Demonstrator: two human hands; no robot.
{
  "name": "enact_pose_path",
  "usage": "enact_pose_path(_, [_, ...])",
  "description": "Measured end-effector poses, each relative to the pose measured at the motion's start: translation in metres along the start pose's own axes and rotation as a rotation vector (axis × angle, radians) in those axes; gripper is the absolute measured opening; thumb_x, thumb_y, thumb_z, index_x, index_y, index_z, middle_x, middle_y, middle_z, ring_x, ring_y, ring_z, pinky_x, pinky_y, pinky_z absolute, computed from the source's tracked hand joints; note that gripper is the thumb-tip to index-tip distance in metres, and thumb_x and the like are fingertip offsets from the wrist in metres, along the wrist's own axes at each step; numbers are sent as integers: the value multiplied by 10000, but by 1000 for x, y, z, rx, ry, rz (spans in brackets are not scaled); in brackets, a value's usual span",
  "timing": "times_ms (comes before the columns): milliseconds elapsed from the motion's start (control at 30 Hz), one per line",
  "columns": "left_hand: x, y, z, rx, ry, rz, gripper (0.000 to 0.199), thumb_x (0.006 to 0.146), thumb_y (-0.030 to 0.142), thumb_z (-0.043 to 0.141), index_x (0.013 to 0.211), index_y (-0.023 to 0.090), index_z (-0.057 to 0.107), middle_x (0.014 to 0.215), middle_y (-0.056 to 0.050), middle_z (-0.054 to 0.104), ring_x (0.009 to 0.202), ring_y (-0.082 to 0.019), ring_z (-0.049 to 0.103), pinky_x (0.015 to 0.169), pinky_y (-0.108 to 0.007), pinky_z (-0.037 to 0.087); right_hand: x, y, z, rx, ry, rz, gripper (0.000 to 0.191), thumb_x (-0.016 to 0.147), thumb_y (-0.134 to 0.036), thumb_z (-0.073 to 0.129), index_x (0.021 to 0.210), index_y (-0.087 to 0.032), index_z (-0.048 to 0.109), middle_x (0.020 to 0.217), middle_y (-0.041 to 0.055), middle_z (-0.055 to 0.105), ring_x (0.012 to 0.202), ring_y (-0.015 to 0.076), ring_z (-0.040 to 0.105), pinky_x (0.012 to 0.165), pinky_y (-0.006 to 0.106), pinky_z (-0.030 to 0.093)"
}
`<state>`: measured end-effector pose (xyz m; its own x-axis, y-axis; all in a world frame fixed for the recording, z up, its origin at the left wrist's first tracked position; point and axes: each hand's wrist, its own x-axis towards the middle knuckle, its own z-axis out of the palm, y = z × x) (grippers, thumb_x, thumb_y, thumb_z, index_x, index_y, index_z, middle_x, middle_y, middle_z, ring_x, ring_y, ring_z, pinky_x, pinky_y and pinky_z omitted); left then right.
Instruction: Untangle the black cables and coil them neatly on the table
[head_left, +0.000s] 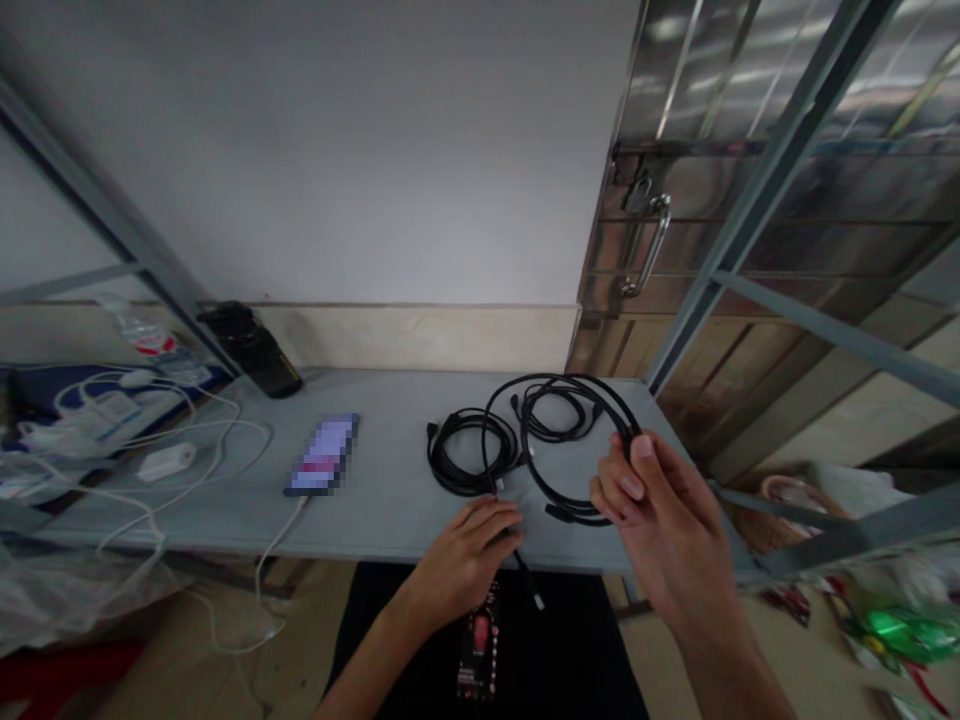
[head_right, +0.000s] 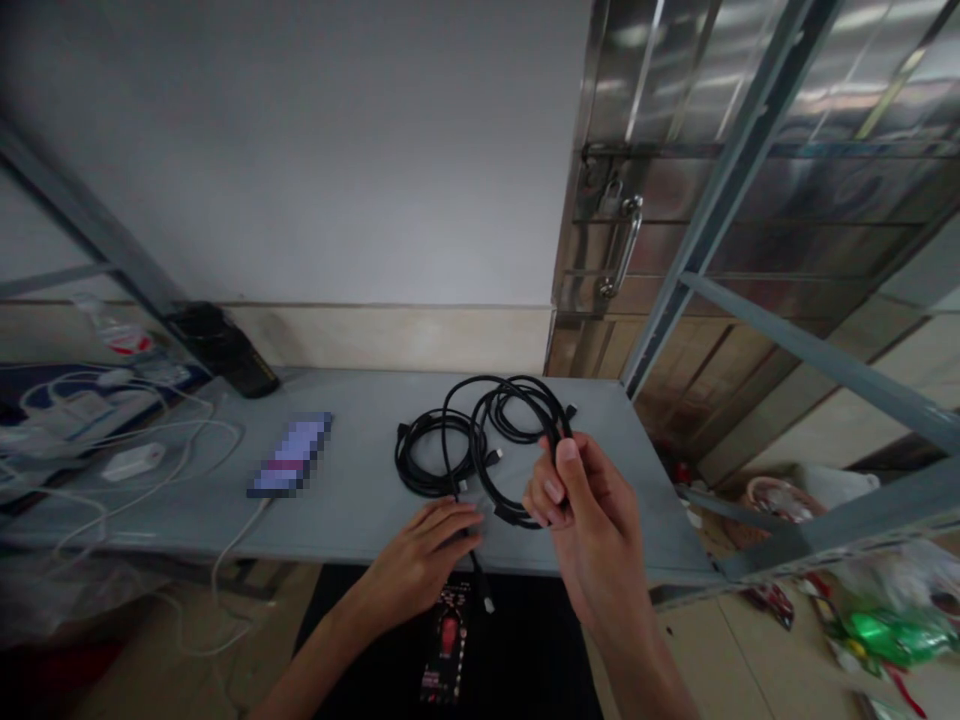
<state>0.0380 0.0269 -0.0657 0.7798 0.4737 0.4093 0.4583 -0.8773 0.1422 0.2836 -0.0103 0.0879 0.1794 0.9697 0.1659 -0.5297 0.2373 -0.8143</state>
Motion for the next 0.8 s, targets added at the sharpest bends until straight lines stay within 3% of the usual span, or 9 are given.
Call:
enact_pose_path(133, [-7,7,0,-77,-25,7,477,1022,-29,564,1442,160,690,1478,-124,750,1431,-290,674,1308,-555,499,-15,-12,-9,-10,0,33,294,1037,-491,841,967,-211,786,691,-66,370,581,77,345,558,213,366])
enact_pose_path(267, [-8,13,-6,-106,22,5,246,1088,82,629,1292,178,728,1359,-115,782,1329,-287,719,1250,-539,539,-25,-14,-15,-13,-2,55,273,1055,-469,815,956,-215,791,682,-54,389,584,83,355,554,213,363])
enact_pose_path(433, [-7,22,-12,-120,39,-10,171,1109,91,616,1215,193,705,1275,-109,785,1283,-285,718,1259,-570,495,-33,0,-30,-46,28,81,296,1068,-501,787,999,-213,794,690,-45,416,597,99,372,563,238,364])
enact_pose_path(533, [-5,32,-17,-268,102,-54,130,1139,137,597,1212,218,668,1171,-75,797,1163,-253,743,1257,-548,478,-39,16,-41,-137,40,100,347,1061,-567,781,1075,-220,786,725,-22,497,634,128,436,599,269,406])
enact_pose_path(633, [4,51,-27,-568,214,-236,69,1164,229,593,1201,247,648,1091,-52,780,1033,-213,738,1098,-411,568,-45,34,-45,-363,-13,113,404,1093,-616,712,1154,-223,785,826,28,640,746,182,576,715,310,499])
enact_pose_path(700, [15,66,-34,-786,296,-414,106,1184,305,561,1217,253,648,1125,-66,762,1050,-209,726,996,-350,588,-48,46,-42,-503,-77,119,404,1119,-612,664,1175,-231,788,954,58,717,877,216,660,838,325,550])
enact_pose_path(800, [33,82,-42,-1057,428,-643,227,1191,441,540,1153,243,645,1127,-68,728,1084,-211,705,1007,-343,585,-50,58,-34,-604,-157,56,371,1140,-573,627,1207,-249,795,1169,80,744,1071,237,699,984,310,568])
